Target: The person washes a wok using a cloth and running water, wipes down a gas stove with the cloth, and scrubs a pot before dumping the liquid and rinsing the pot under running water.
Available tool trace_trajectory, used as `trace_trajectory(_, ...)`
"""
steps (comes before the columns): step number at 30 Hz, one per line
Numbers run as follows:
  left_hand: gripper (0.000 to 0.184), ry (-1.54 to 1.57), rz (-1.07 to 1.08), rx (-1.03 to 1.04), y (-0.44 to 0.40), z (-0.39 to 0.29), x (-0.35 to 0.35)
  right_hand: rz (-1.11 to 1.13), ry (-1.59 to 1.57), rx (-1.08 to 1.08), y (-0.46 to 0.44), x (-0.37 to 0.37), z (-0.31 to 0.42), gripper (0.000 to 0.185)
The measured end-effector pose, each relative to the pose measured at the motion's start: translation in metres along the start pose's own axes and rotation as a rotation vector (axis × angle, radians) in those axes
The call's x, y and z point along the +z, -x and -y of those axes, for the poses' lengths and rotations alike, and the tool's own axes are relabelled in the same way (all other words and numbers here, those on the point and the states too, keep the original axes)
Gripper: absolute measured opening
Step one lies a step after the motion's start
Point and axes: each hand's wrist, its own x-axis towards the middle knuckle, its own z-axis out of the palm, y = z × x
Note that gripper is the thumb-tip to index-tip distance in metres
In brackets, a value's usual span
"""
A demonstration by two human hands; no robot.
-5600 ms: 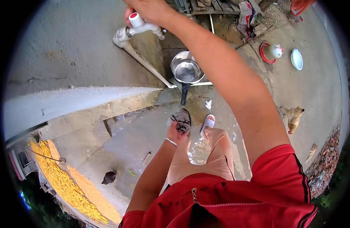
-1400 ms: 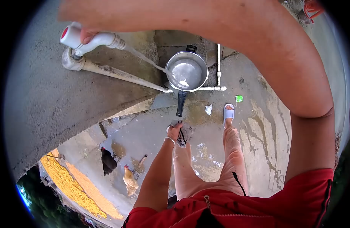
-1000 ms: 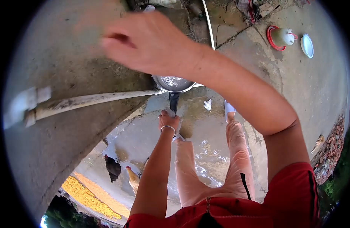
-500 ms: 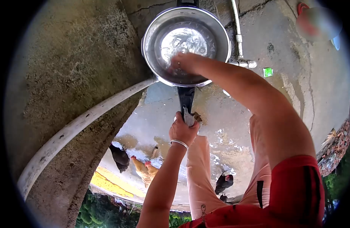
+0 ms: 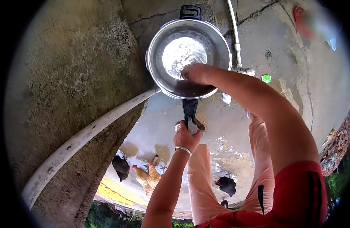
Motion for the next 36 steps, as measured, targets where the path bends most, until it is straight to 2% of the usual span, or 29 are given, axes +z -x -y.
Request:
trace_trajectory(1, 0.063, 0.003, 0.002, -0.002, -0.001, -0.003, 0.000, -0.111, -0.069, -0.021, 0.000, -0.002, -0.001, 0.036)
trace_trajectory(2, 0.064, -0.003, 0.005, -0.007, 0.000, -0.003, 0.000, -0.276, -0.656, -0.072, 0.002, -0.002, -0.003, 0.035)
trace_trajectory(3, 0.064, -0.013, 0.009, -0.014, 0.001, -0.001, -0.002, -0.451, -0.323, -0.083, -0.007, -0.006, -0.002, 0.035)
trace_trajectory(5, 0.065, -0.024, 0.038, -0.031, 0.000, 0.000, -0.001, -0.487, 0.330, -0.558, -0.008, 0.002, -0.008, 0.036)
trace_trajectory(7, 0.066, -0.018, 0.051, -0.029, -0.003, 0.000, 0.002, 0.143, 0.194, -0.250, 0.013, 0.003, 0.006, 0.031)
trace_trajectory(8, 0.067, -0.014, 0.034, -0.021, -0.004, 0.002, 0.007, 0.128, 0.106, 0.020, 0.009, 0.004, 0.007, 0.031)
trace_trajectory(9, 0.068, -0.014, 0.017, -0.016, -0.006, 0.004, 0.011, 0.124, 0.116, 0.023, 0.005, 0.001, 0.000, 0.031)
trace_trajectory(11, 0.068, -0.006, 0.030, -0.033, -0.009, 0.000, 0.007, -0.316, 0.367, -0.358, -0.005, 0.000, -0.016, 0.033)
trace_trajectory(12, 0.067, 0.003, 0.037, -0.063, -0.010, 0.000, 0.007, -0.349, 0.480, -0.267, -0.010, -0.007, -0.018, 0.033)
trace_trajectory(13, 0.067, -0.001, 0.041, -0.071, -0.012, 0.003, 0.009, -0.308, 0.465, -0.245, -0.006, -0.009, -0.012, 0.036)
trace_trajectory(15, 0.068, 0.030, 0.036, -0.045, -0.012, 0.007, 0.015, -0.098, 0.158, -0.149, 0.004, 0.000, 0.005, 0.040)
trace_trajectory(16, 0.068, 0.036, 0.038, -0.040, -0.014, 0.008, 0.019, -0.098, 0.165, -0.144, 0.001, 0.003, 0.004, 0.040)
trace_trajectory(18, 0.065, 0.040, 0.011, -0.044, -0.020, 0.012, 0.024, 0.070, 0.560, -0.232, -0.007, 0.012, -0.003, 0.039)
trace_trajectory(19, 0.065, 0.040, 0.010, -0.040, -0.023, 0.009, 0.021, 0.068, 0.562, -0.229, -0.008, 0.008, -0.005, 0.039)
trace_trajectory(21, 0.059, 0.039, 0.027, -0.104, -0.032, 0.007, 0.017, -0.476, 0.566, -0.175, -0.015, 0.001, -0.007, 0.032)
trace_trajectory(22, 0.059, 0.033, 0.028, -0.109, -0.036, 0.011, 0.017, -0.295, 0.585, -0.094, -0.018, 0.000, -0.002, 0.031)
trace_trajectory(23, 0.055, 0.034, 0.003, -0.079, -0.037, 0.015, 0.019, -0.291, 0.576, -0.084, -0.017, 0.004, 0.007, 0.031)
trace_trajectory(25, 0.052, 0.058, -0.027, -0.043, -0.040, 0.013, 0.022, 0.096, 0.156, 0.146, -0.019, 0.007, 0.021, 0.035)
trace_trajectory(27, 0.052, 0.085, 0.004, -0.044, -0.039, 0.013, 0.019, 0.093, 0.253, 0.149, -0.018, -0.001, 0.018, 0.036)
trace_trajectory(29, 0.052, 0.078, 0.005, -0.050, -0.037, 0.010, 0.016, -0.326, 0.712, -0.069, -0.027, -0.005, -0.001, 0.034)
trace_trajectory(30, 0.051, 0.068, 0.008, -0.052, -0.038, 0.010, 0.015, -0.367, 0.618, -0.110, -0.023, -0.003, -0.005, 0.035)
trace_trajectory(31, 0.051, 0.063, 0.016, -0.053, -0.038, 0.015, 0.016, -0.364, 0.611, -0.104, -0.017, 0.001, 0.006, 0.035)
trace_trajectory(33, 0.051, 0.105, -0.007, -0.044, -0.040, 0.019, 0.024, 0.101, 0.270, 0.050, -0.008, 0.003, 0.022, 0.038)
trace_trajectory(34, 0.052, 0.086, -0.010, -0.045, -0.040, 0.018, 0.023, 0.098, 0.364, -0.038, -0.012, -0.001, 0.011, 0.039)
trace_trajectory(35, 0.052, 0.094, -0.007, -0.035, -0.042, 0.014, 0.023, 0.096, 0.373, -0.028, -0.018, -0.003, -0.003, 0.039)
trace_trajectory(36, 0.053, 0.099, -0.015, -0.029, -0.041, 0.012, 0.023, -0.138, 0.602, -0.114, -0.023, -0.002, -0.016, 0.041)
